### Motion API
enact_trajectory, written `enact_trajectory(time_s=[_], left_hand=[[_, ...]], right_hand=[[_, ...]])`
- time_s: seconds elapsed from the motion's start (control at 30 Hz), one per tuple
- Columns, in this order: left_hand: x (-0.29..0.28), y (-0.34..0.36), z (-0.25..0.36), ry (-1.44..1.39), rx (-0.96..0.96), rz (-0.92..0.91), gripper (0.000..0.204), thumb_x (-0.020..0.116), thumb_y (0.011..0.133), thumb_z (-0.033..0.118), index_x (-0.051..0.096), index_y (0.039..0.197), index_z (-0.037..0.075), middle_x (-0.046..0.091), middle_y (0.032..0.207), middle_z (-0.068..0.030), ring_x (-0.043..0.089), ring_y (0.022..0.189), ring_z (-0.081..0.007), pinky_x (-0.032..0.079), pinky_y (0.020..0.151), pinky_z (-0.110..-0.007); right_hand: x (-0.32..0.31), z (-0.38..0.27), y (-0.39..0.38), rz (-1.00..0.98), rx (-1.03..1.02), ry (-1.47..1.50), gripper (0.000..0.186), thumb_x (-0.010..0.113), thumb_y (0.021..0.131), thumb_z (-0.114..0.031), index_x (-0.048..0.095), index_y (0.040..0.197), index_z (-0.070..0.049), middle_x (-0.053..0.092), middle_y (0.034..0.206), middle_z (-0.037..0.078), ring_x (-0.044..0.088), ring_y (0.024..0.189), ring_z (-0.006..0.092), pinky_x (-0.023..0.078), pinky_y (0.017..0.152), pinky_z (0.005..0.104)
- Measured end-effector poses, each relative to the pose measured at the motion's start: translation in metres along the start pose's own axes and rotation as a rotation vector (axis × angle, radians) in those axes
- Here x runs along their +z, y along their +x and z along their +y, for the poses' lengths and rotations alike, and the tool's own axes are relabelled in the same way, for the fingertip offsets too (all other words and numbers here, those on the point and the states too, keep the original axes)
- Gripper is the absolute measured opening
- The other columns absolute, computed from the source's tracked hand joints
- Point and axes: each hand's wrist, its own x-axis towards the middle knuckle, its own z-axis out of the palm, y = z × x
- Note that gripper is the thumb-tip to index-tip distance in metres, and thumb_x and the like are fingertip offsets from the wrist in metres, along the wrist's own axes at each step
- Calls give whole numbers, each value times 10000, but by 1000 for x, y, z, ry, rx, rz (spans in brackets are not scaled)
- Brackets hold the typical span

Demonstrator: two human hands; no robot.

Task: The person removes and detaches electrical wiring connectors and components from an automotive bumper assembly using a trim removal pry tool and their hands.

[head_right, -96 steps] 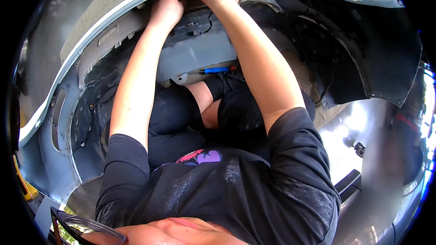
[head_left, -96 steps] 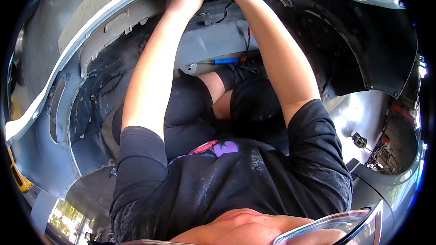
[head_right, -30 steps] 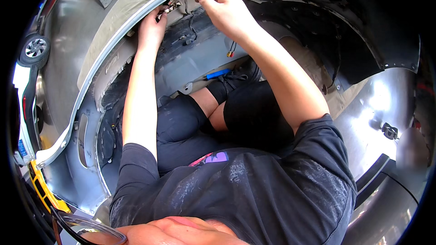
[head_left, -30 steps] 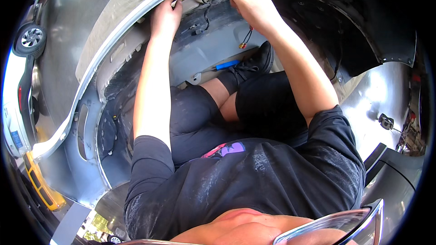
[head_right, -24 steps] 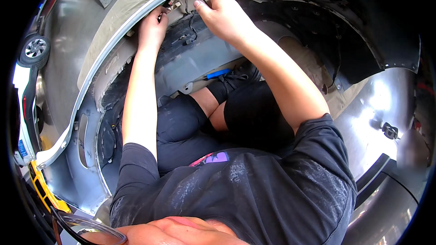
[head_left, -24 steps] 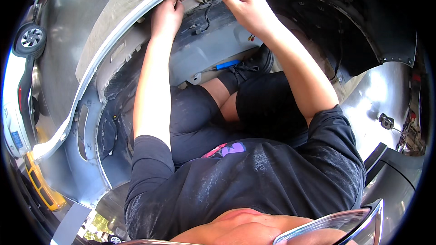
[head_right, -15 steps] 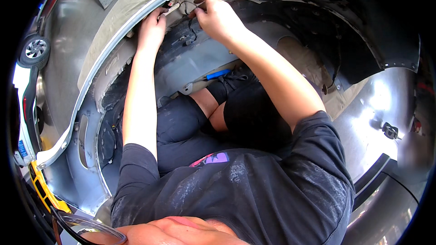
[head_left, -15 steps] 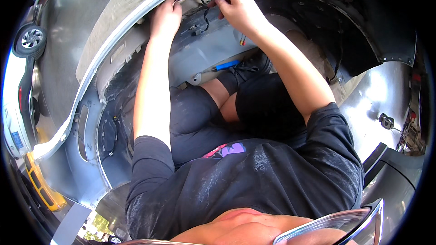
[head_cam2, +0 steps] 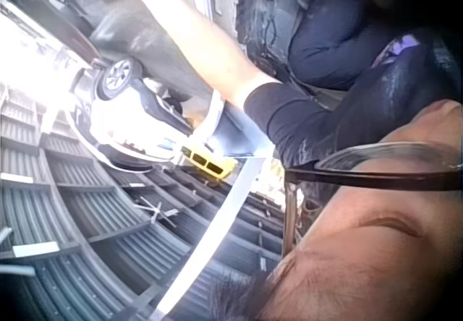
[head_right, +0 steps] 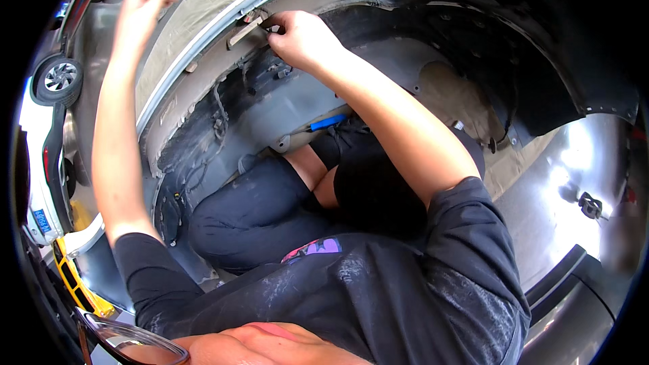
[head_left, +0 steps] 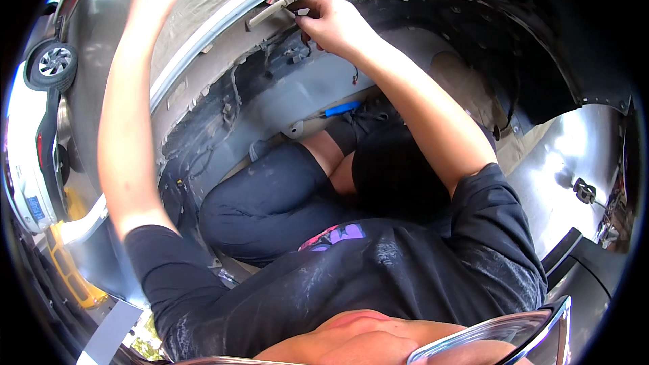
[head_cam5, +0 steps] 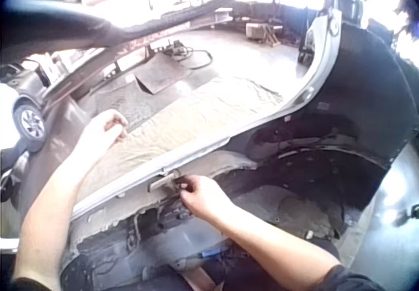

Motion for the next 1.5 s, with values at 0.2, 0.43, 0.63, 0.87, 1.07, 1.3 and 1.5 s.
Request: enact_trajectory(time_s=[0.2,0.43,0.63,0.87,1.07,1.3,1.5], left_hand=[[64,30,-120,330,-374,-642,378,584,1081,347,713,1232,25,764,1018,-86,704,956,-212,561,897,-375],[159,46,-86,-284,-723,-1013,451,623,1026,496,741,1197,96,711,1071,-61,674,902,-183,548,845,-343],[125,24,-66,-121,-469,-856,446,626,1027,482,737,1206,89,713,1080,-67,675,921,-189,545,863,-346],[123,11,-40,37,-154,-645,441,631,1028,465,732,1216,80,715,1090,-74,677,944,-195,541,883,-349],[108,-3,-22,120,-69,-511,437,634,1029,451,728,1225,73,717,1098,-80,678,964,-200,539,901,-352],[90,-13,-10,172,-49,-424,432,638,1031,435,723,1236,64,719,1108,-88,680,987,-206,535,921,-355],[93,-23,-13,169,-64,-396,429,642,1032,421,719,1245,57,721,1116,-94,681,1007,-211,533,939,-357]], right_hand=[[-20,-42,-6,-266,197,170,454,588,961,-178,658,1370,5,772,930,73,727,712,147,591,633,302],[-7,5,11,-118,120,216,403,542,944,-64,622,1329,27,793,1063,97,775,701,190,621,645,327],[-3,-22,13,-190,74,134,393,579,937,-97,678,1292,40,799,1024,109,775,674,178,621,658,317],[-20,-48,-35,-119,-213,-341,427,691,941,-278,725,1282,-22,764,1056,242,742,1066,381,572,984,458],[-82,-71,-40,185,-540,71,283,713,976,-210,742,1159,4,751,996,187,736,953,311,565,887,386],[-103,-26,-24,594,-593,-780,411,702,985,-302,677,1286,-23,640,1353,210,481,1414,438,393,1187,509],[-98,-28,-16,621,-494,-853,428,863,817,-299,691,1120,-50,661,1182,158,556,1264,400,451,1100,513]])
